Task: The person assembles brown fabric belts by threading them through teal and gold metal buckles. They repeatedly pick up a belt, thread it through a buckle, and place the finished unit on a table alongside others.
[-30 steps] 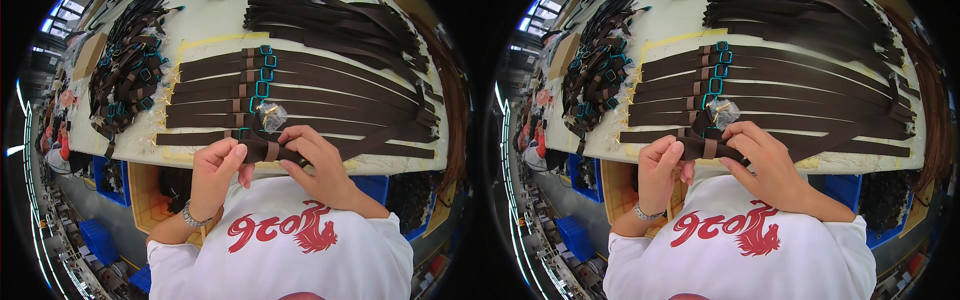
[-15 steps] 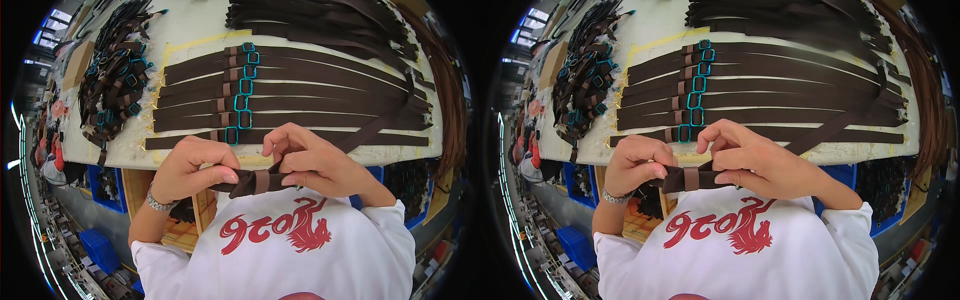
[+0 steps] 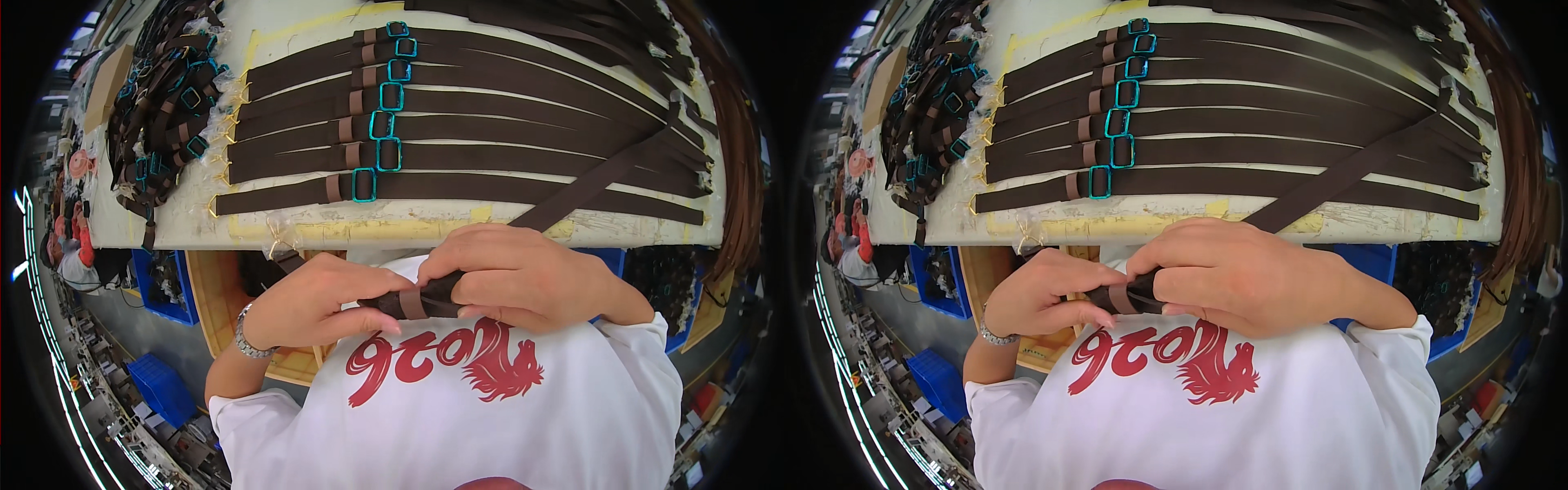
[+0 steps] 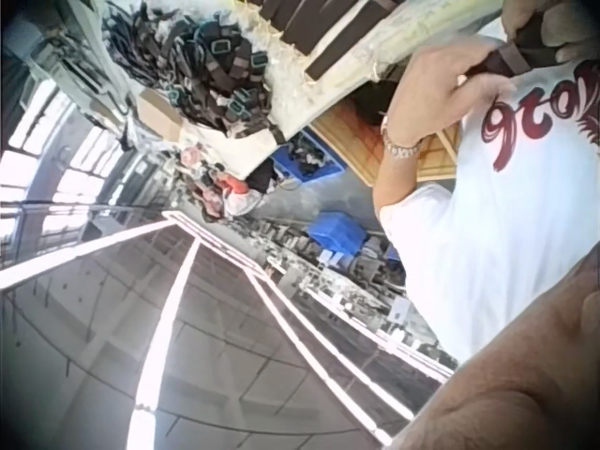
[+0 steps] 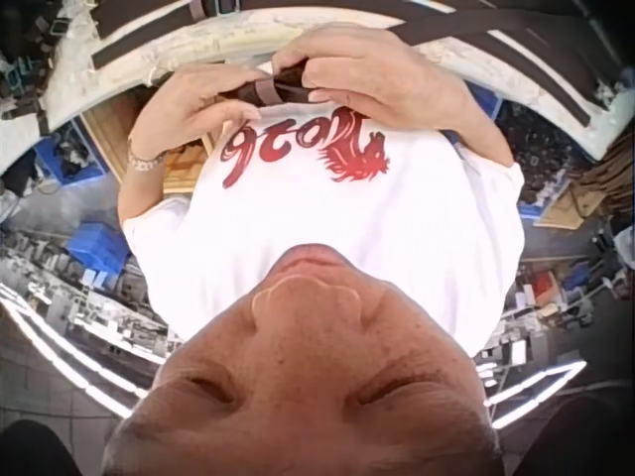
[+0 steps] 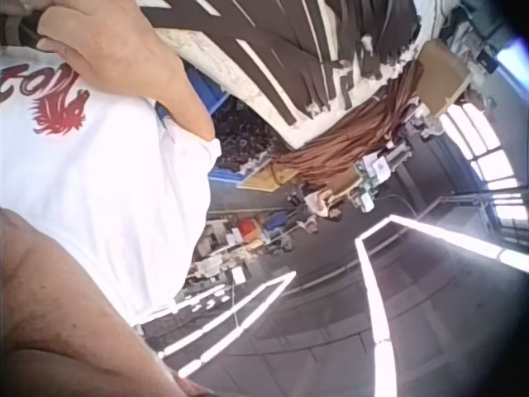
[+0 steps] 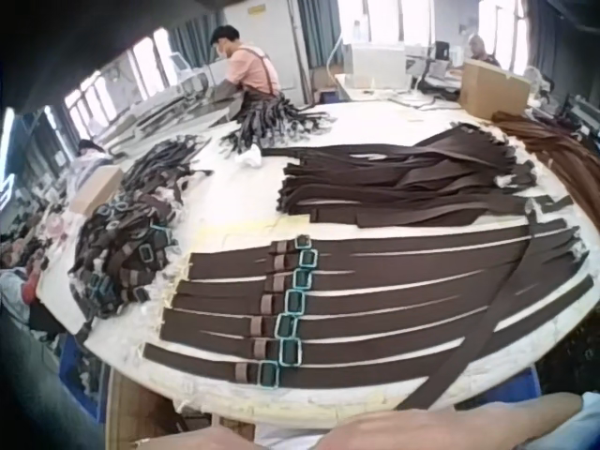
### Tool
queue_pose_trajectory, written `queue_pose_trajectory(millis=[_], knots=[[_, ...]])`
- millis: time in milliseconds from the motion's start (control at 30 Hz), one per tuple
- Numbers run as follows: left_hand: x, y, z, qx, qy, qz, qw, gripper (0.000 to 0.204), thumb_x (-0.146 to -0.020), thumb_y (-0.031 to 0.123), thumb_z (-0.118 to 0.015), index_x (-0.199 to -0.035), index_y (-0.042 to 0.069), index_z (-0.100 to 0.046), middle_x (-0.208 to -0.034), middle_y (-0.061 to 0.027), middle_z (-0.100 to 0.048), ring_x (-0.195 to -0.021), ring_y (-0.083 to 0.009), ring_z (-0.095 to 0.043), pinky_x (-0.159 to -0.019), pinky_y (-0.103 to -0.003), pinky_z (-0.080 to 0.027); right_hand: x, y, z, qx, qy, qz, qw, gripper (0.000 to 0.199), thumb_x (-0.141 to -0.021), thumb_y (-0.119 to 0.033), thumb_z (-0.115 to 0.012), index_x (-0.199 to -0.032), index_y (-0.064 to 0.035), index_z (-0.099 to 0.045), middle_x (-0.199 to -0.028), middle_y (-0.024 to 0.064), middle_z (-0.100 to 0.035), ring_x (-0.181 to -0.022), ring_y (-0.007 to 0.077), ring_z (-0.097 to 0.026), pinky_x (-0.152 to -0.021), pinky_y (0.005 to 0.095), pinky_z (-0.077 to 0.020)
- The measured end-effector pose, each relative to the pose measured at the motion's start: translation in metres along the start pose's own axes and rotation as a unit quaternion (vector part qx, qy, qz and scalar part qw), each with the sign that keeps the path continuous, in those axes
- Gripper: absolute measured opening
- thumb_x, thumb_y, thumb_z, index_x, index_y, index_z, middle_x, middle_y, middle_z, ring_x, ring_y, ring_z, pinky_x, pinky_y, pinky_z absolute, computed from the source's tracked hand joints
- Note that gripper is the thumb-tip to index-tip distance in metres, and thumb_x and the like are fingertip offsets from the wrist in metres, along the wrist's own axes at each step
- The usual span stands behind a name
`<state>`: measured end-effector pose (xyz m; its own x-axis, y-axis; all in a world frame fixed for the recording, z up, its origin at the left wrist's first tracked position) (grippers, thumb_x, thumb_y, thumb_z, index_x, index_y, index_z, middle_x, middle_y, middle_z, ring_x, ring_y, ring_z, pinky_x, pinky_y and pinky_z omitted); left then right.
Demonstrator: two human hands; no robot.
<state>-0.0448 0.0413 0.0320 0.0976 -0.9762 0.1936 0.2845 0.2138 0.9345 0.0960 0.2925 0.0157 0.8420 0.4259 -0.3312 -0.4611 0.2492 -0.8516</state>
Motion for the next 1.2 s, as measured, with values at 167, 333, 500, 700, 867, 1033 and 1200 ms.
queue_pose_trajectory(millis=[167,333,500,700,867,1033,1200], knots=[[-0.007,-0.003,-0.011,-0.086,0.089,-0.017,0.992,0.033,-0.093,0.025,-0.084,-0.118,0.005,-0.074,-0.084,-0.0113,-0.071,-0.07,-0.0324,-0.069,-0.063,-0.039,-0.052,-0.004,-0.004,0.001,0.08,0.025,-0.05,0.995,0.022,-0.087,-0.007,-0.083,-0.096,-0.0033,-0.063,-0.121,0.0135,-0.069,-0.108,0.0349,-0.067,-0.091,0.0467,-0.0532],[-0.005,-0.01,-0.024,-0.159,0.141,-0.101,0.972,0.033,-0.088,0.03,-0.088,-0.109,0.008,-0.076,-0.075,-0.0065,-0.068,-0.062,-0.0269,-0.064,-0.057,-0.037,-0.047,-0.001,0.004,-0.003,-0.014,0.016,-0.057,0.998,0.024,-0.089,-0.007,-0.084,-0.087,-0.001,-0.06,-0.122,0.0165,-0.068,-0.109,0.0362,-0.067,-0.093,0.0474,-0.0528],[0.011,-0.018,-0.035,-0.03,0.097,-0.11,0.989,0.028,-0.087,0.03,-0.089,-0.101,0.009,-0.078,-0.071,-0.0026,-0.067,-0.056,-0.0239,-0.061,-0.053,-0.035,-0.043,0.004,0.006,-0.012,-0.191,-0.01,-0.032,0.981,0.018,-0.091,0.002,-0.077,-0.089,-0.0003,-0.06,-0.129,0.0174,-0.061,-0.106,0.0342,-0.063,-0.086,0.0421,-0.0529],[0.007,-0.019,-0.027,0.029,0.043,-0.07,0.996,0.024,-0.09,0.024,-0.087,-0.101,0.005,-0.077,-0.076,-0.0071,-0.068,-0.065,-0.0277,-0.064,-0.06,-0.037,-0.049,0.0,0.004,-0.008,-0.103,-0.032,-0.026,0.994,0.022,-0.093,-0.003,-0.08,-0.088,-0.0002,-0.059,-0.125,0.0213,-0.066,-0.104,0.0383,-0.067,-0.085,0.0435,-0.0565],[-0.003,-0.013,-0.037,-0.015,0.122,-0.036,0.992,0.027,-0.089,0.023,-0.088,-0.098,0.002,-0.074,-0.079,-0.0113,-0.067,-0.067,-0.0315,-0.063,-0.062,-0.039,-0.048,-0.009,-0.002,-0.011,0.043,-0.015,-0.076,0.996,0.021,-0.095,-0.009,-0.079,-0.09,-0.0009,-0.06,-0.117,0.019,-0.068,-0.095,0.0362,-0.065,-0.082,0.0424,-0.0542],[-0.008,-0.01,-0.043,-0.09,0.206,-0.168,0.96,0.032,-0.084,0.023,-0.092,-0.096,0.001,-0.073,-0.074,-0.011,-0.062,-0.065,-0.032,-0.06,-0.061,-0.039,-0.046,-0.01,0.016,-0.011,-0.347,-0.004,-0.183,0.92,0.022,-0.096,-0.012,-0.08,-0.088,-0.002,-0.061,-0.107,0.0177,-0.072,-0.091,0.0256,-0.063,-0.084,0.0378,-0.0501],[-0.005,-0.024,-0.036,0.086,0.164,-0.12,0.975,0.031,-0.08,0.018,-0.094,-0.093,-0.002,-0.074,-0.075,-0.011,-0.066,-0.067,-0.0292,-0.062,-0.064,-0.039,-0.047,-0.011,0.022,-0.013,-0.425,0.024,-0.228,0.876,0.026,-0.093,-0.014,-0.085,-0.106,-0.0023,-0.065,-0.109,0.0126,-0.073,-0.103,0.0193,-0.068,-0.095,0.0345,-0.0511]])
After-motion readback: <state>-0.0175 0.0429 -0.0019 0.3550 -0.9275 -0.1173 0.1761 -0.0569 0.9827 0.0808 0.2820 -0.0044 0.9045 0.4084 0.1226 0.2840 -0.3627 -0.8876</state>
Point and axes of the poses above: each hand's wrist, its own x-axis away from the middle knuckle, its own z-axis out of the back of the hand, y = z × x, the point moved 1 cm from there along -x, towards the middle knuckle
